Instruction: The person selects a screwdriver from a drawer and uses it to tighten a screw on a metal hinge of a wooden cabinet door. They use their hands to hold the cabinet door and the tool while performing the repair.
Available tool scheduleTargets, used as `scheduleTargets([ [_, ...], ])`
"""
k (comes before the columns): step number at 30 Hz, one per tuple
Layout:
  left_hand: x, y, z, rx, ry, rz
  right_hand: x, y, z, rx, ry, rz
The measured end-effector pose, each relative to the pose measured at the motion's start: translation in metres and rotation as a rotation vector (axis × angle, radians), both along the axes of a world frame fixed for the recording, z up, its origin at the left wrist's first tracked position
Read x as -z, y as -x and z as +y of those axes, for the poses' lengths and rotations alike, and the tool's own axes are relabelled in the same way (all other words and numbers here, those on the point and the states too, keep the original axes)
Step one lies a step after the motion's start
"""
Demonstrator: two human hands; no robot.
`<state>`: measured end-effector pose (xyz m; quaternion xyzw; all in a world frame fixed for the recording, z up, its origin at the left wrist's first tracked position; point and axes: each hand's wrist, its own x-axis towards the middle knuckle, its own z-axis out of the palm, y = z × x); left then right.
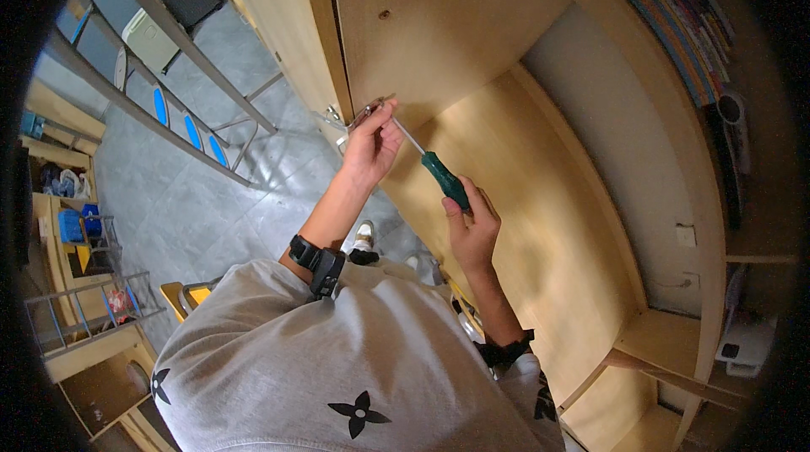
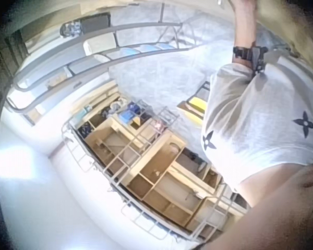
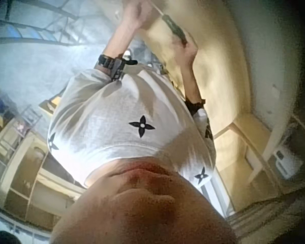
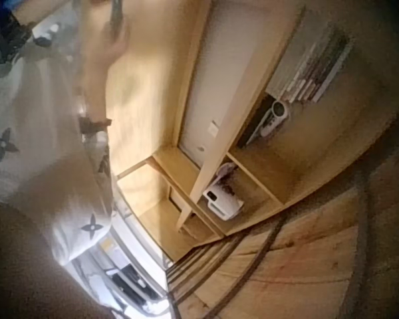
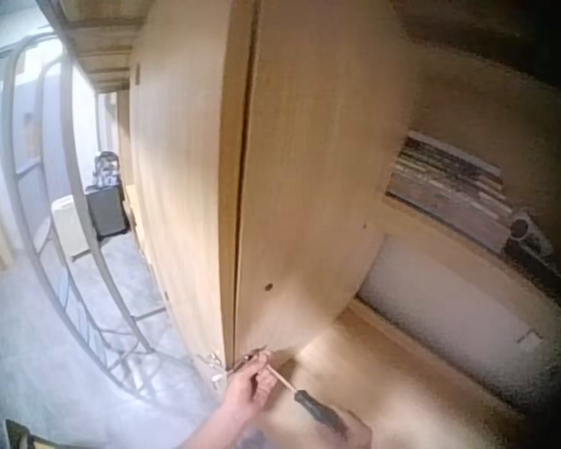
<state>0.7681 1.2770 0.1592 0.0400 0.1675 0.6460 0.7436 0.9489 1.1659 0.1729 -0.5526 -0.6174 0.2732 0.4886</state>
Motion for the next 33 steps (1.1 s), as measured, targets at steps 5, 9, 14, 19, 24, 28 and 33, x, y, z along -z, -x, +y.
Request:
scheduleTargets([
  [5,0.004,0.001,0.002,0.002,0.003,-0.022,-0.019,-0.017,0.011,-0.242,0.826,1.206],
  [9,-0.003,-0.002,0.0,-0.026,0.069,0.02,-0.007,-0.033,0.014,-0.501,1.034,1.332],
  [14,0.004,-0.002,0.003,0.021,-0.005,-0.022,-0.013,-0.005,0.01,0.014,-0.007,0.06],
  [19,0.0,-0.001,0.002,0.003,0.036,-0.012,-0.015,-0.01,0.016,-0.098,-0.343,-0.323],
  [24,-0.001,-0.001,0.001,-0.009,0.024,-0.026,-0.02,-0.021,0.013,-0.311,0.902,1.024],
  [28,-0.003,-0.002,0.001,-0.007,0.036,0.002,-0.009,-0.036,0.018,-0.529,0.97,1.144],
  [33,-0.004,0.0,0.0,0.007,0.065,-0.013,-0.008,-0.005,0.01,-0.114,0.019,0.004],
])
